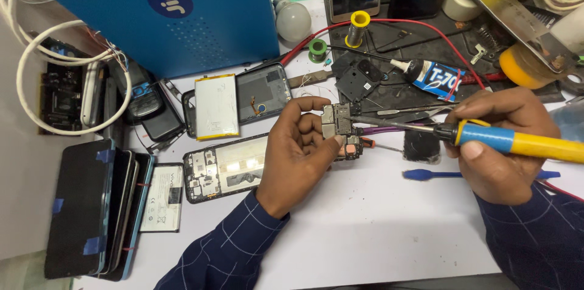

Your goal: The person solders a component onto a phone motherboard using a soldering iron, then places the motherboard into an opened phone frame and seats it. They press the board into place, use a screwdriver and pry tool on the assembly, and finally position a battery onto the board inside the frame.

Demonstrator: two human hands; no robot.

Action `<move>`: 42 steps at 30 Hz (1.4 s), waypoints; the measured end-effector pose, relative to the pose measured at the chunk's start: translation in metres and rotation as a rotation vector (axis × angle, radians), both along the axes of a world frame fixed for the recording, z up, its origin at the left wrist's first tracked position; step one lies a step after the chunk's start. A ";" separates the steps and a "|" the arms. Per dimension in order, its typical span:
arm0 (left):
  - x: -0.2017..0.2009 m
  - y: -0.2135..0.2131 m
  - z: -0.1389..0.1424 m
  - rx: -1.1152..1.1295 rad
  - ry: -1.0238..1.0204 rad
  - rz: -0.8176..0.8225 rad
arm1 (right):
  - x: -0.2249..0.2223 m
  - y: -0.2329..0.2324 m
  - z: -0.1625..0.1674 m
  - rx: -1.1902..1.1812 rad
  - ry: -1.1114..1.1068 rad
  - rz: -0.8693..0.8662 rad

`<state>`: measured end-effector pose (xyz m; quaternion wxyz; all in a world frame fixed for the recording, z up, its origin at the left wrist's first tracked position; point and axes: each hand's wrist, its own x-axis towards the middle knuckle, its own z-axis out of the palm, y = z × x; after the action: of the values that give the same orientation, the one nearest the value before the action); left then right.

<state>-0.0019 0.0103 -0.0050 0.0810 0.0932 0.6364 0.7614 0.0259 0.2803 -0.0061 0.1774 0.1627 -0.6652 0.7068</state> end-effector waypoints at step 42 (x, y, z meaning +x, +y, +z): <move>-0.008 -0.011 0.001 0.581 -0.444 -0.202 | -0.007 0.005 -0.009 -0.218 0.054 -0.058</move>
<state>-0.0101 -0.0004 -0.0041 0.2621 0.0072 0.3486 0.8998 0.0188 0.2851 -0.0148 0.2323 0.1420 -0.5836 0.7650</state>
